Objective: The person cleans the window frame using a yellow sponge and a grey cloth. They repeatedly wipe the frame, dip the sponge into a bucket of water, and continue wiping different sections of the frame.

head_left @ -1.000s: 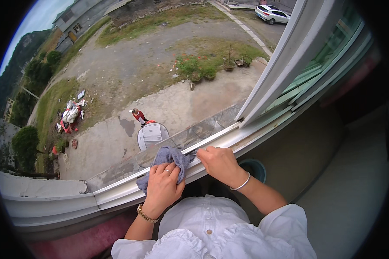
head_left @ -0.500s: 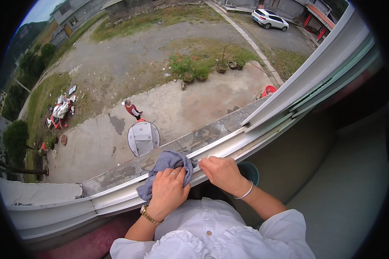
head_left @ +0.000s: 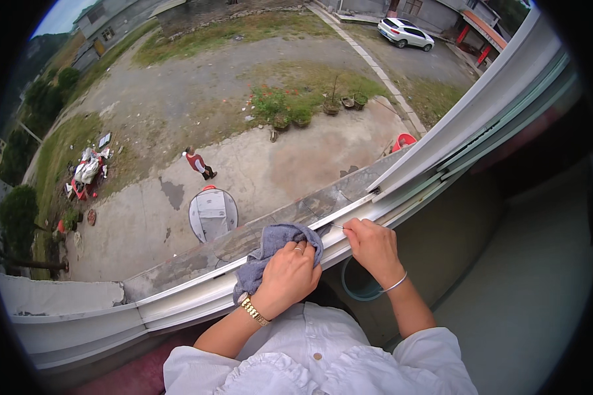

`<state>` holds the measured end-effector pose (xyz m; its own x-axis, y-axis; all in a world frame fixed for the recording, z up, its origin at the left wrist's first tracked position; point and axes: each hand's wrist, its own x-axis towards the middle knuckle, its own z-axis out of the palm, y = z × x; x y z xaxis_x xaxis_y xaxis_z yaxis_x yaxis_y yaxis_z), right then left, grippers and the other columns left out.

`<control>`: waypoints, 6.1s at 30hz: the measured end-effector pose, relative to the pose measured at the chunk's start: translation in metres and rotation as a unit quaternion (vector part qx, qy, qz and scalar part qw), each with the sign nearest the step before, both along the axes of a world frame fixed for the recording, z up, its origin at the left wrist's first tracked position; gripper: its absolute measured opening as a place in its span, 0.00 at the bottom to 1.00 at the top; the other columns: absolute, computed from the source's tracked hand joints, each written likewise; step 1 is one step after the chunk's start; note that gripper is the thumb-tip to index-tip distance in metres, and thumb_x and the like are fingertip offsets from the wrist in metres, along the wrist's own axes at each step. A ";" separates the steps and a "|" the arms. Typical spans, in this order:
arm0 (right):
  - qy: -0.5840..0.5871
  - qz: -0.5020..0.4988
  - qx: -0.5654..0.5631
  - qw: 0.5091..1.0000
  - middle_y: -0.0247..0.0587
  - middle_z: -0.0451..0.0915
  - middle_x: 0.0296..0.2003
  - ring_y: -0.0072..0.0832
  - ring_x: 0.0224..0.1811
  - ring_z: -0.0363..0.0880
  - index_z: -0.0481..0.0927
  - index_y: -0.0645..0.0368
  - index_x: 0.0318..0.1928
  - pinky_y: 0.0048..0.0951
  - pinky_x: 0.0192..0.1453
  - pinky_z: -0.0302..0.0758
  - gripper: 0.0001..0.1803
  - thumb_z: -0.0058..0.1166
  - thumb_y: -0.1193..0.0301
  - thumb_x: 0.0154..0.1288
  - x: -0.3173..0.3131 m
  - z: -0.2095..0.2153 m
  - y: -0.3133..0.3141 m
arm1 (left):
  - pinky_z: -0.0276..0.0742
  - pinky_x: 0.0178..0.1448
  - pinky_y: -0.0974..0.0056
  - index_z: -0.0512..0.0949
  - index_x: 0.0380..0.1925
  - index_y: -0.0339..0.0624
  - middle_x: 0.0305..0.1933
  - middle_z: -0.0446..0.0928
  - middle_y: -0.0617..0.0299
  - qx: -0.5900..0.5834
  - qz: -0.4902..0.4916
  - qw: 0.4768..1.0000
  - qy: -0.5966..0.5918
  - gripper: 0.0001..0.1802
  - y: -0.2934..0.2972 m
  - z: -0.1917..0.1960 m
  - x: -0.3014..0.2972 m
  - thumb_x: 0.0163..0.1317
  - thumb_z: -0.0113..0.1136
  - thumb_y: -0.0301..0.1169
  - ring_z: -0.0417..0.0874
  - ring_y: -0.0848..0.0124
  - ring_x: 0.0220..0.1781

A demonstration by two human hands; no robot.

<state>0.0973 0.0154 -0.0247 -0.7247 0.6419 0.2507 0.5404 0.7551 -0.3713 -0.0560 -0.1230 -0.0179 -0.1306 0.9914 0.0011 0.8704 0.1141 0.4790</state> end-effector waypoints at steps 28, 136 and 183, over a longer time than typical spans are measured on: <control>0.274 -0.127 -0.174 0.937 0.45 0.86 0.34 0.33 0.34 0.86 0.82 0.63 0.41 0.28 0.38 0.80 0.07 0.62 0.76 0.64 0.109 -0.021 -0.037 | 0.56 0.77 0.53 0.76 0.48 0.30 0.67 0.67 0.39 0.082 -0.120 0.978 0.151 0.23 0.075 -0.023 0.028 0.62 0.56 0.40 0.63 0.51 0.73; -0.261 -0.136 0.207 0.933 0.43 0.83 0.24 0.39 0.27 0.86 0.80 0.54 0.31 0.37 0.29 0.80 0.03 0.59 0.70 0.56 0.079 0.010 0.102 | 0.75 0.46 0.62 0.75 0.32 0.39 0.34 0.78 0.56 0.256 -0.260 0.925 0.109 0.06 0.168 -0.030 0.092 0.53 0.57 0.27 0.77 0.62 0.42; -0.243 -0.184 0.173 0.936 0.48 0.80 0.18 0.47 0.22 0.83 0.79 0.56 0.26 0.46 0.27 0.78 0.08 0.59 0.66 0.58 0.049 0.006 0.063 | 0.77 0.43 0.63 0.77 0.35 0.40 0.36 0.79 0.58 0.261 -0.371 0.887 0.089 0.07 0.130 -0.038 0.032 0.58 0.55 0.30 0.79 0.64 0.42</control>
